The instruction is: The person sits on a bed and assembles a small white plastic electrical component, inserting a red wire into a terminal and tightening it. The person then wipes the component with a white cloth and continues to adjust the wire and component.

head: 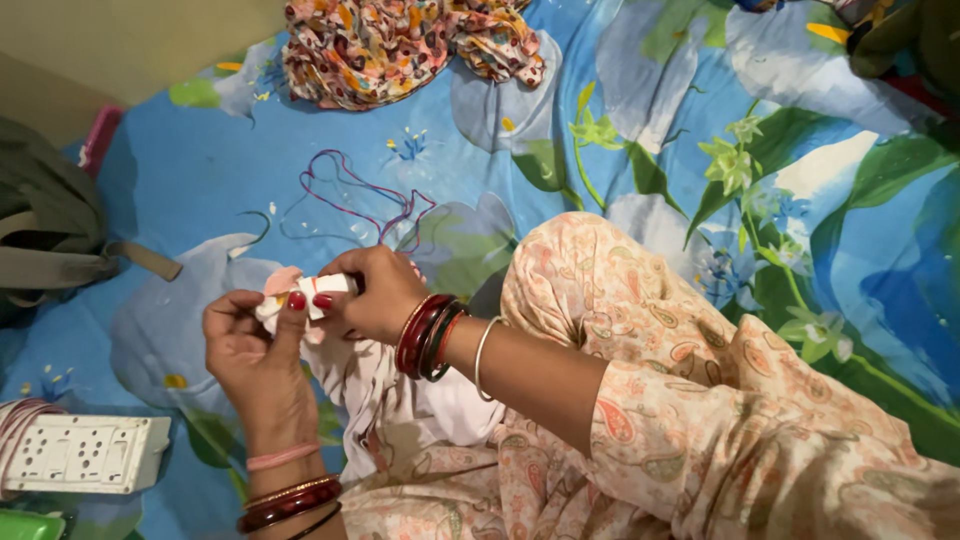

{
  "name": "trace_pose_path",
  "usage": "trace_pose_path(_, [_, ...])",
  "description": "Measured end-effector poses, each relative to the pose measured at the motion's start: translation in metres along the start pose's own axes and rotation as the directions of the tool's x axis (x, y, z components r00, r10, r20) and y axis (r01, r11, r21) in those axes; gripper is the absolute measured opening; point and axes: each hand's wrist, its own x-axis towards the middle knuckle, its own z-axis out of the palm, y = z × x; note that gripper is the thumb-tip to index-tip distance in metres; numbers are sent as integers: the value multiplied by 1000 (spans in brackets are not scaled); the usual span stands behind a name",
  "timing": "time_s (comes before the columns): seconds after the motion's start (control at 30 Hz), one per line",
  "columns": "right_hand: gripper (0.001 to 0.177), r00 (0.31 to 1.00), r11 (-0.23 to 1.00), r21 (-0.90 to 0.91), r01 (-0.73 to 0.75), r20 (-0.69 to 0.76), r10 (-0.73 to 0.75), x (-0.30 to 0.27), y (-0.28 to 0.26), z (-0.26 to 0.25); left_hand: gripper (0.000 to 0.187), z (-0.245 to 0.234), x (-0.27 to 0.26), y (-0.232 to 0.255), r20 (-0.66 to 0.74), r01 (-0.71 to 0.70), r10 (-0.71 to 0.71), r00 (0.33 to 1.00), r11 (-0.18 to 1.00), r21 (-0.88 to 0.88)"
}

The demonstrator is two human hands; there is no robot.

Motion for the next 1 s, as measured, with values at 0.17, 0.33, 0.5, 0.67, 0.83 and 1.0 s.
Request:
trace_pose_path(0.17, [41, 844, 821, -257, 510, -34, -535, -6, 8, 7, 23, -9, 5, -24, -162, 14, -20, 987, 999, -40])
trace_pose_path(0.33, [44, 819, 790, -314, 527, -62, -570, 0, 4, -3, 14, -19, 7, -28, -249, 83, -69, 966, 995, 47])
trace_pose_path(0.5, [44, 815, 809, -183, 558, -59, -576, 13, 16, -22, 13, -37, 14, -1, -277, 143, -162, 947, 986, -85])
trace_pose_path(0.67, [41, 867, 896, 229, 381, 248, -432, 33, 40, -30, 17, -35, 18, 11, -93, 144, -169, 981, 962, -232])
trace_pose_path(0.83, [39, 817, 883, 466, 60, 485, -311, 42, 54, -29, 18, -19, 10, 19, 93, 173, -158, 983, 967, -186])
trace_pose_path(1.0, [34, 735, 780, 616, 107, 480, -479, 42, 61, -36, 25, -15, 11, 16, 144, 156, -146, 979, 986, -60])
